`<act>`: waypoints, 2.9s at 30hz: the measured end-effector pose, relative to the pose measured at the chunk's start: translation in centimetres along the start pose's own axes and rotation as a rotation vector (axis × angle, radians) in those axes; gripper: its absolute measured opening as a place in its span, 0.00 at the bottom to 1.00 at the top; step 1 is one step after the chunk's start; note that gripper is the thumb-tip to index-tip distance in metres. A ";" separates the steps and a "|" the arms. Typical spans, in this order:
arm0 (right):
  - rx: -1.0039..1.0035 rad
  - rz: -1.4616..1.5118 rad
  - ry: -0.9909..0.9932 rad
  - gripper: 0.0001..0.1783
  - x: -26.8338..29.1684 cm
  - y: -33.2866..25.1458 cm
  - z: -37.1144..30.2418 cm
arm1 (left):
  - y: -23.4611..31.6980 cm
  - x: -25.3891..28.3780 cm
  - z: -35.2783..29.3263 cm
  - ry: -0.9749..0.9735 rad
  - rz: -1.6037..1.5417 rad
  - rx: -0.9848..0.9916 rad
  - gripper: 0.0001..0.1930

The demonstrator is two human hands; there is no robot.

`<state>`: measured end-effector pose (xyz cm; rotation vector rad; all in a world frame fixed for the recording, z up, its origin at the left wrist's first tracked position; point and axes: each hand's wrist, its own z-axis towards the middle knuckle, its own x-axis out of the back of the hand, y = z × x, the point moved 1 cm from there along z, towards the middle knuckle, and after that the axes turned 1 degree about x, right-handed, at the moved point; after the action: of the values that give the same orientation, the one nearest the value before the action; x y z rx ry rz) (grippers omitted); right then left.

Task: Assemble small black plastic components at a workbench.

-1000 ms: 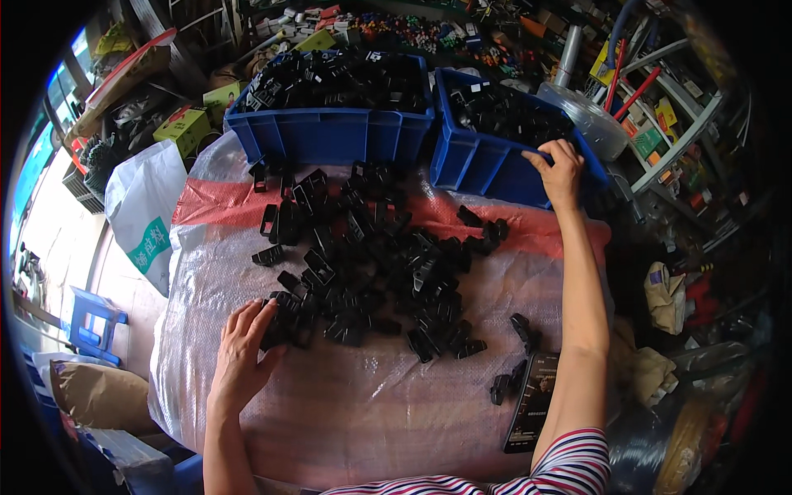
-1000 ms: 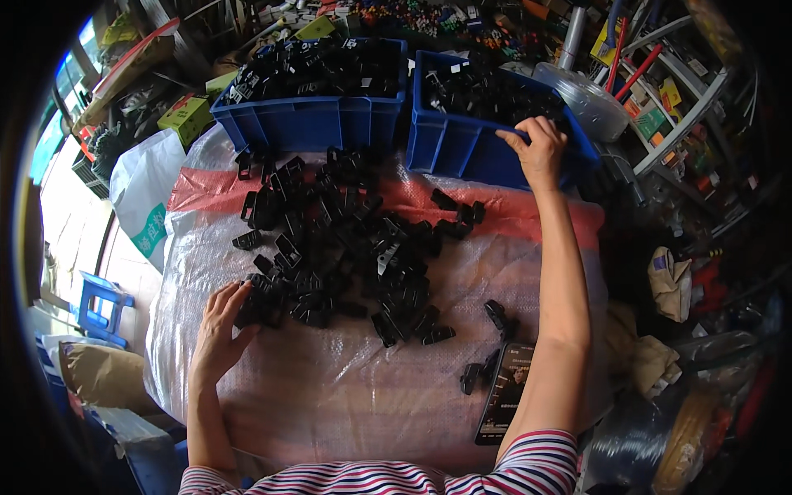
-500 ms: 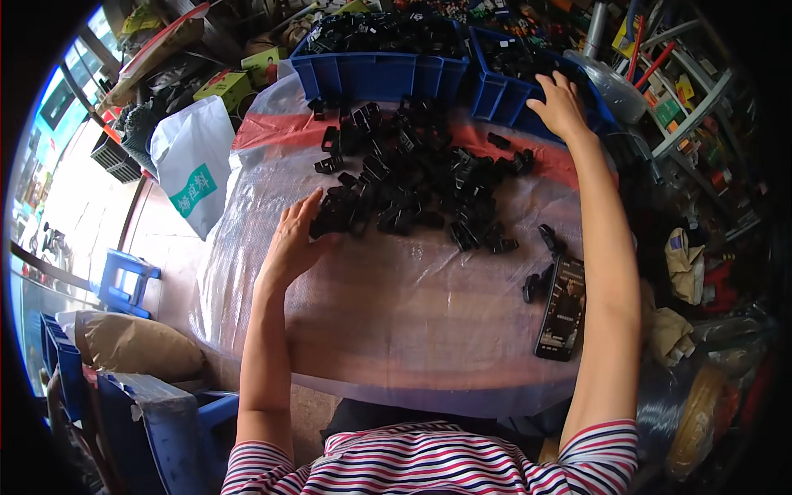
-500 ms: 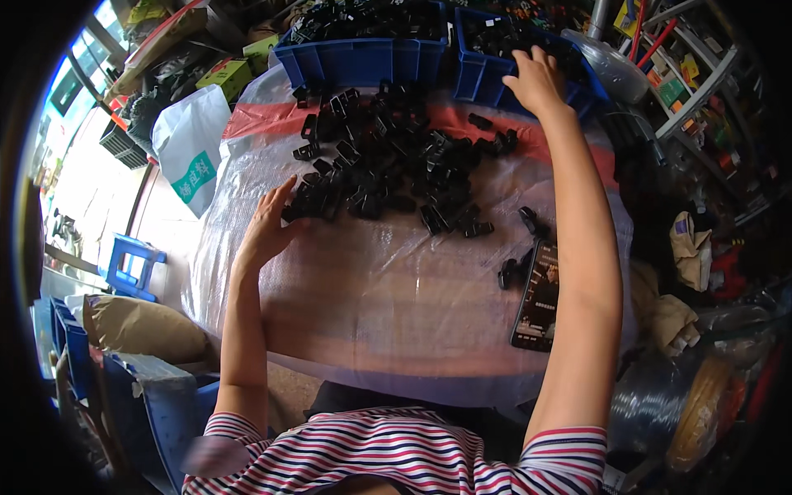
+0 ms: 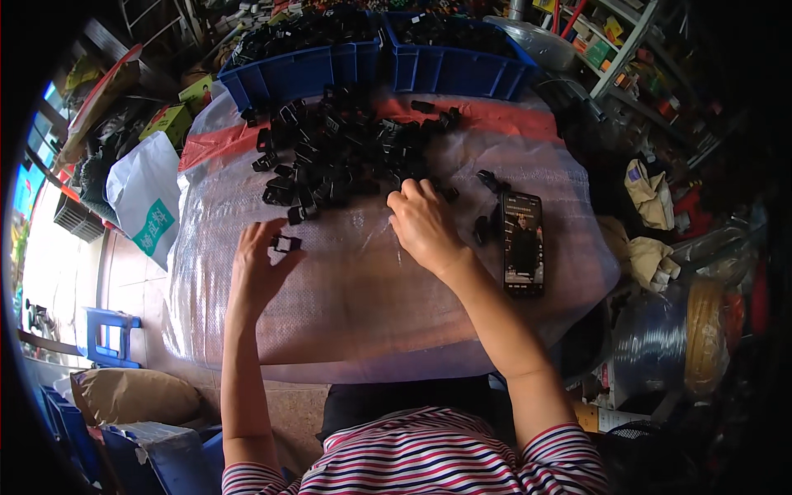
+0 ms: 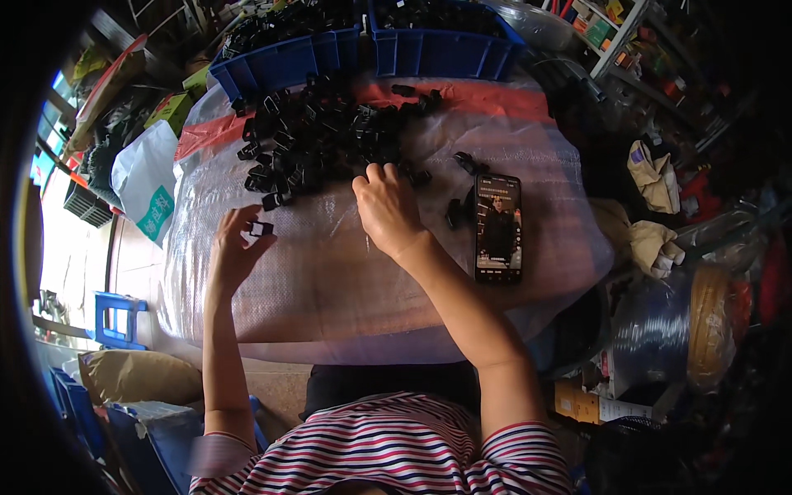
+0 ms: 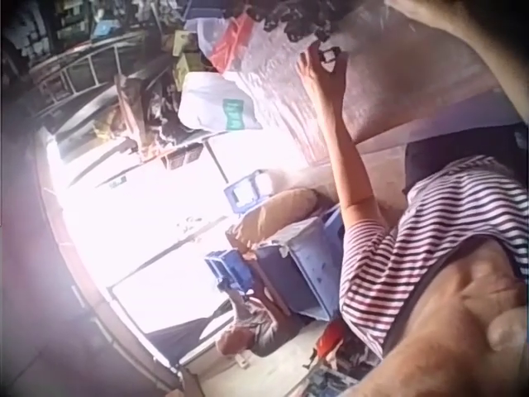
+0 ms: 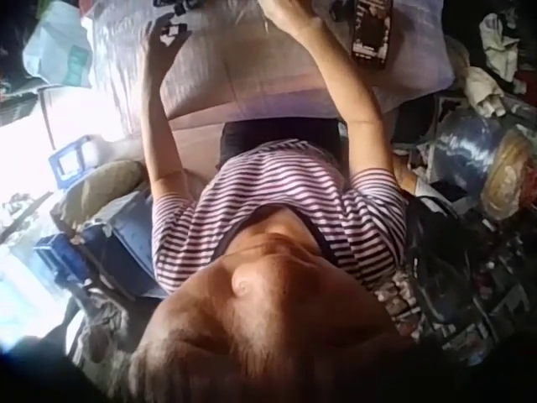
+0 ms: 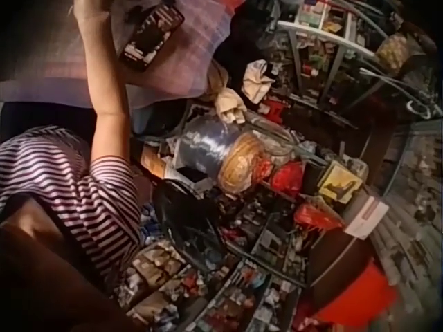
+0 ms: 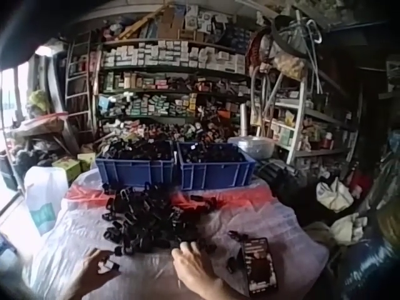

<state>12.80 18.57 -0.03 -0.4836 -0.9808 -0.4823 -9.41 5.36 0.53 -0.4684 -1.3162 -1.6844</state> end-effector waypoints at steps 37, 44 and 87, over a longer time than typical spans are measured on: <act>-0.530 1.346 0.270 0.14 2.4 -7.7 -8.5 | 10.5 -5.6 -6.1 -0.074 -1.042 0.123 0.31; -0.441 1.229 0.405 0.14 2.3 -7.9 -8.2 | 10.8 -7.0 -7.0 -0.015 -1.064 0.262 0.20; -0.115 0.079 0.103 0.15 0.8 1.3 0.0 | 1.0 0.2 2.3 0.293 -0.279 0.123 0.17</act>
<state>13.92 19.50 0.47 -0.5925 -0.8347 -0.4895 -9.19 7.31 2.08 0.0383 -1.2999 -1.8032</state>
